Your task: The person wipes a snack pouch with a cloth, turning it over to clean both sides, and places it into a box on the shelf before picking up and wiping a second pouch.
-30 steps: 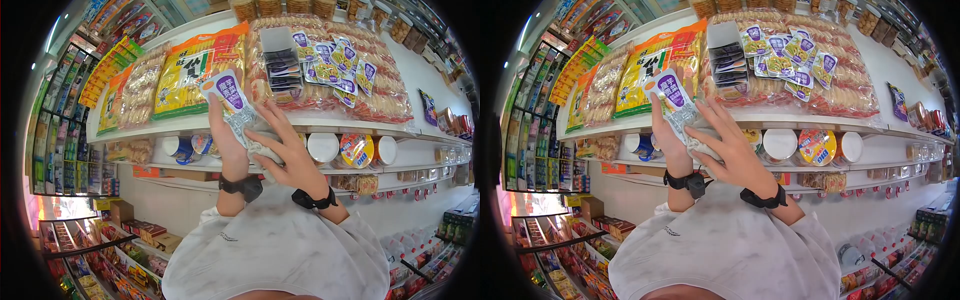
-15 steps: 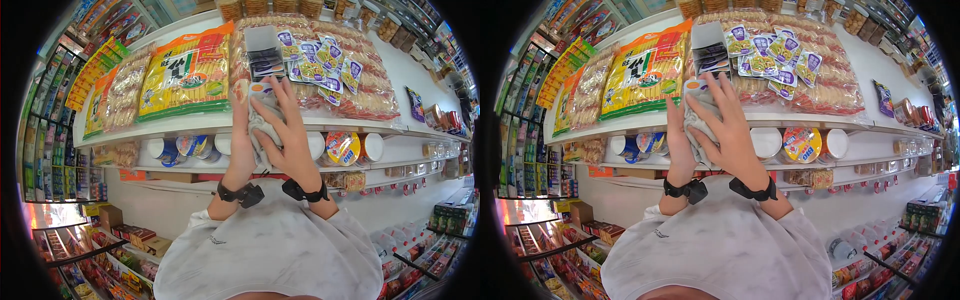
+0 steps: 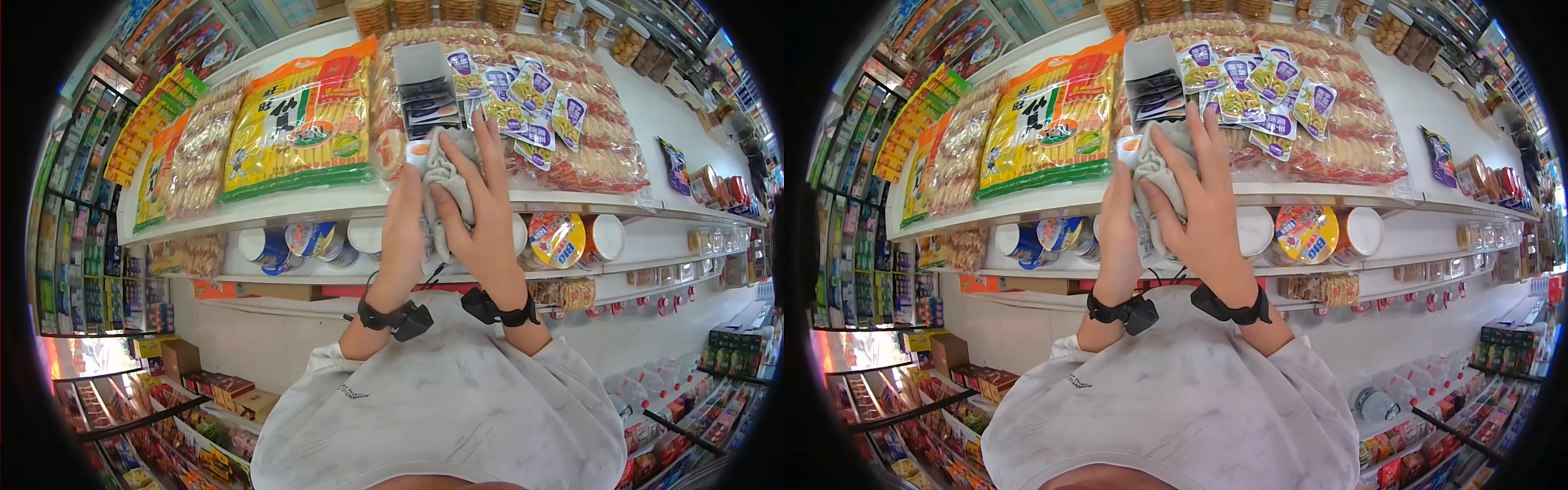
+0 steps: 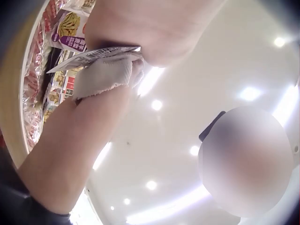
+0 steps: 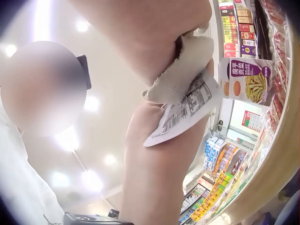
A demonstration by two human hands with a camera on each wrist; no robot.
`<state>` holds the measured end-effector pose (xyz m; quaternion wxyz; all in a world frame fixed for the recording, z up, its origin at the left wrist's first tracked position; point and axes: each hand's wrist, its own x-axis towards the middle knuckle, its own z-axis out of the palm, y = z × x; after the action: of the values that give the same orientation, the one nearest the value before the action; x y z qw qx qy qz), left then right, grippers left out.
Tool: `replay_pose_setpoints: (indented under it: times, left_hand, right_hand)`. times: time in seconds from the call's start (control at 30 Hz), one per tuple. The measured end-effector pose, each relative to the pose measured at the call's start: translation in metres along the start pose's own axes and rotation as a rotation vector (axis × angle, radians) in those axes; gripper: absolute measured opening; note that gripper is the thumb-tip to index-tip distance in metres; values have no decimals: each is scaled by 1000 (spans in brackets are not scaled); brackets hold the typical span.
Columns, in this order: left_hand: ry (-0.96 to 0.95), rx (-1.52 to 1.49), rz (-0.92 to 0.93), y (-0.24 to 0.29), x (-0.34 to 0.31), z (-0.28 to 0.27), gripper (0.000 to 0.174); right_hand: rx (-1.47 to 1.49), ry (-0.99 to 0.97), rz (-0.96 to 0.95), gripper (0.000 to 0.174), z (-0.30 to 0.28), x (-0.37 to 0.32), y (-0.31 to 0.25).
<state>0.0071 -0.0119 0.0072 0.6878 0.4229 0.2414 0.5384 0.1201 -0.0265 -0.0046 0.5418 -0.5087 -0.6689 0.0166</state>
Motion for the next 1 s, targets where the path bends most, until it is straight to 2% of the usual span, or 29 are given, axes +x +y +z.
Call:
replay_pose_setpoints:
  times: [0.07,0.2,0.3,0.33,0.4,0.43,0.63,0.83,0.93,1.0]
  left_hand:
    - [51,-195,77,4,5,7,56]
    - [167,-238,161,6,15,-24,53]
    - [271,-253,253,14,20,-33,54]
    - [289,-176,261,16,22,-41,55]
    - [177,-229,299,21,23,-47,53]
    - [123,-258,319,22,24,-47,53]
    - [144,-391,432,31,32,-46,52]
    - [145,-460,337,35,23,-29,57]
    - [78,-387,318,33,18,-24,58]
    - [105,-353,340,35,18,-19,60]
  right_hand:
    - [7,-47,-4,49,0,-4,3]
    - [222,-197,3,50,7,-15,-7]
    - [351,-330,-75,51,11,-18,-15]
    - [353,-346,-87,51,12,-19,-19]
    - [357,-384,-116,50,13,-21,-26]
    - [372,-390,-118,48,12,-20,-25]
    - [360,-416,-126,43,4,-17,-16]
    - [295,-299,-29,40,11,-23,-4]
    - [324,-228,-9,41,12,-24,-1]
    - [317,-202,-12,43,11,-24,0]
